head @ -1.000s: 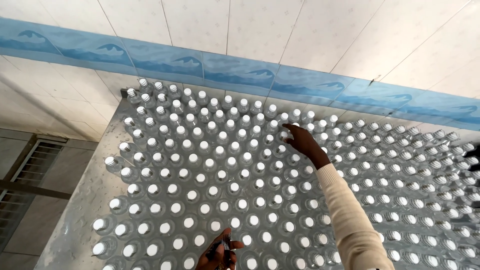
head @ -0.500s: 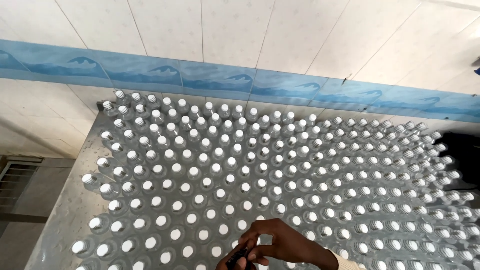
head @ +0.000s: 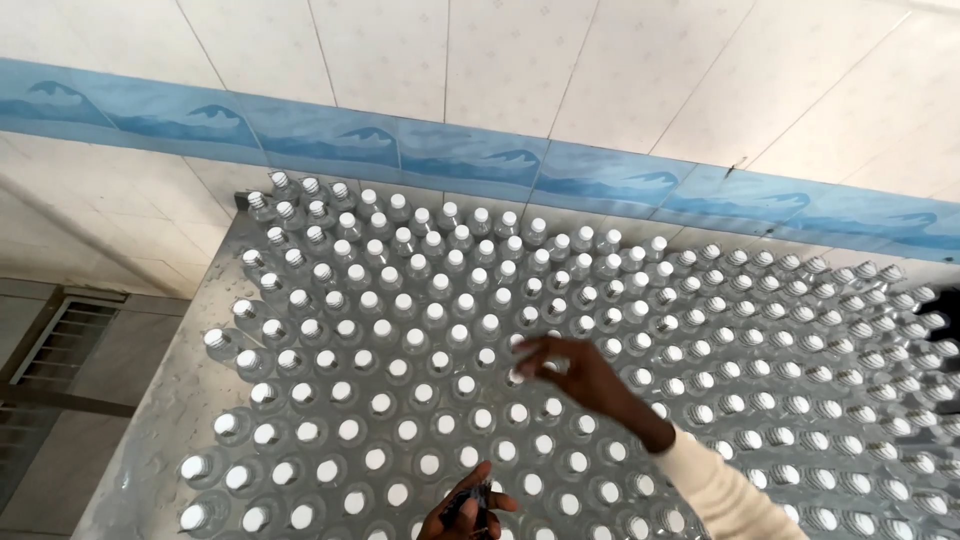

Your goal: Placing plastic caps onto a large grid of water bottles on a metal production table.

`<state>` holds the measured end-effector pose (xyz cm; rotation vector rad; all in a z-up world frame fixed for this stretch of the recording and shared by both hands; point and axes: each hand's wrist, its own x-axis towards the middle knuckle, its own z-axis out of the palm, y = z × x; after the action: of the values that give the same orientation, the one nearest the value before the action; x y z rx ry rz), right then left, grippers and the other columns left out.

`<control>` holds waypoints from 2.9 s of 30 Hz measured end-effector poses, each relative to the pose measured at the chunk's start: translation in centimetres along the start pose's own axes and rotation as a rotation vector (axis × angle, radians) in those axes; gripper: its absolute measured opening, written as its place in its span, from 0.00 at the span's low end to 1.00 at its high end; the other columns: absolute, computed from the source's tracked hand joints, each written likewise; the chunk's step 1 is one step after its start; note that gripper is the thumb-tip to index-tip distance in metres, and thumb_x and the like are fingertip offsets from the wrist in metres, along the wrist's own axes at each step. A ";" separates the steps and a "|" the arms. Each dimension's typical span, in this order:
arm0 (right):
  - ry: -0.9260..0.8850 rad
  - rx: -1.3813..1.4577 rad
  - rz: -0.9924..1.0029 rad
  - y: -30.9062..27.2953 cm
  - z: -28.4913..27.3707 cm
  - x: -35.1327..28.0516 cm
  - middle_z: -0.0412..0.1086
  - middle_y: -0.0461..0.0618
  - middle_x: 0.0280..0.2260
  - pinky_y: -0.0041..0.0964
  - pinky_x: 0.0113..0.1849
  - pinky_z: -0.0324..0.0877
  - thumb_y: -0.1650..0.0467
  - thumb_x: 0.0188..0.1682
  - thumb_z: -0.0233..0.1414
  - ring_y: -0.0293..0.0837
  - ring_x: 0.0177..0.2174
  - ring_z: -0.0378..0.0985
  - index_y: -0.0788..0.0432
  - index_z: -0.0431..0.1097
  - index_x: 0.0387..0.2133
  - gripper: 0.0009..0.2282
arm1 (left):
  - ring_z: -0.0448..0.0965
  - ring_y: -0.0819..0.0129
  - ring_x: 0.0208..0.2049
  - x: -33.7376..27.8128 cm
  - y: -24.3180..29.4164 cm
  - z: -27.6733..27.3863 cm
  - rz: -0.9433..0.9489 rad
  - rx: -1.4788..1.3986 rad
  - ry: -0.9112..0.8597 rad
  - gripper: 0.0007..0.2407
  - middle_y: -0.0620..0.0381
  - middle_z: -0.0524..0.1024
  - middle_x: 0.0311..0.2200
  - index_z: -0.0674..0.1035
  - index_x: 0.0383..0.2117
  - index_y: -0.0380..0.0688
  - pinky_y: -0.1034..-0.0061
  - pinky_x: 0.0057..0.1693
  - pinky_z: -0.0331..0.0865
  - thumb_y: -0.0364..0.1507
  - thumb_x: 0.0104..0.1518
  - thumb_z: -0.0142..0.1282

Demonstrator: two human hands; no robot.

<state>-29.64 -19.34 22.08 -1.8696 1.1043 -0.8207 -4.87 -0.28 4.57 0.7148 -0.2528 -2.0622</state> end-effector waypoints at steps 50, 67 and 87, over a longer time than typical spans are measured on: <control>-0.152 -0.714 0.364 19.2 -8.4 17.3 0.74 0.59 0.58 0.52 0.41 0.77 0.74 0.52 0.60 0.59 0.48 0.80 0.52 0.67 0.65 0.25 | 0.85 0.49 0.40 -0.5 0.6 -3.7 -0.149 -0.111 0.046 0.33 0.27 0.78 0.58 0.55 0.77 0.51 0.60 0.42 0.84 0.36 0.63 0.51; -0.308 0.201 0.061 -7.5 1.9 -7.8 0.79 0.44 0.40 0.37 0.44 0.79 0.72 0.52 0.67 0.41 0.40 0.84 0.53 0.80 0.45 0.10 | 0.81 0.60 0.32 -0.7 4.1 10.5 -0.246 0.132 -0.044 0.34 0.33 0.87 0.46 0.71 0.71 0.40 0.69 0.42 0.72 0.40 0.55 0.60; 0.292 -0.274 0.034 15.3 -10.7 7.7 0.84 0.49 0.45 0.41 0.41 0.87 0.70 0.59 0.57 0.46 0.41 0.90 0.59 0.75 0.54 0.13 | 0.83 0.51 0.36 1.6 0.8 1.5 -0.219 -0.001 0.079 0.32 0.29 0.82 0.54 0.60 0.77 0.48 0.62 0.41 0.79 0.34 0.63 0.52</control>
<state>-41.23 -34.17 14.81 -1.9880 1.4890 -0.9860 -5.87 -2.15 5.51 0.8532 -0.1331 -2.2337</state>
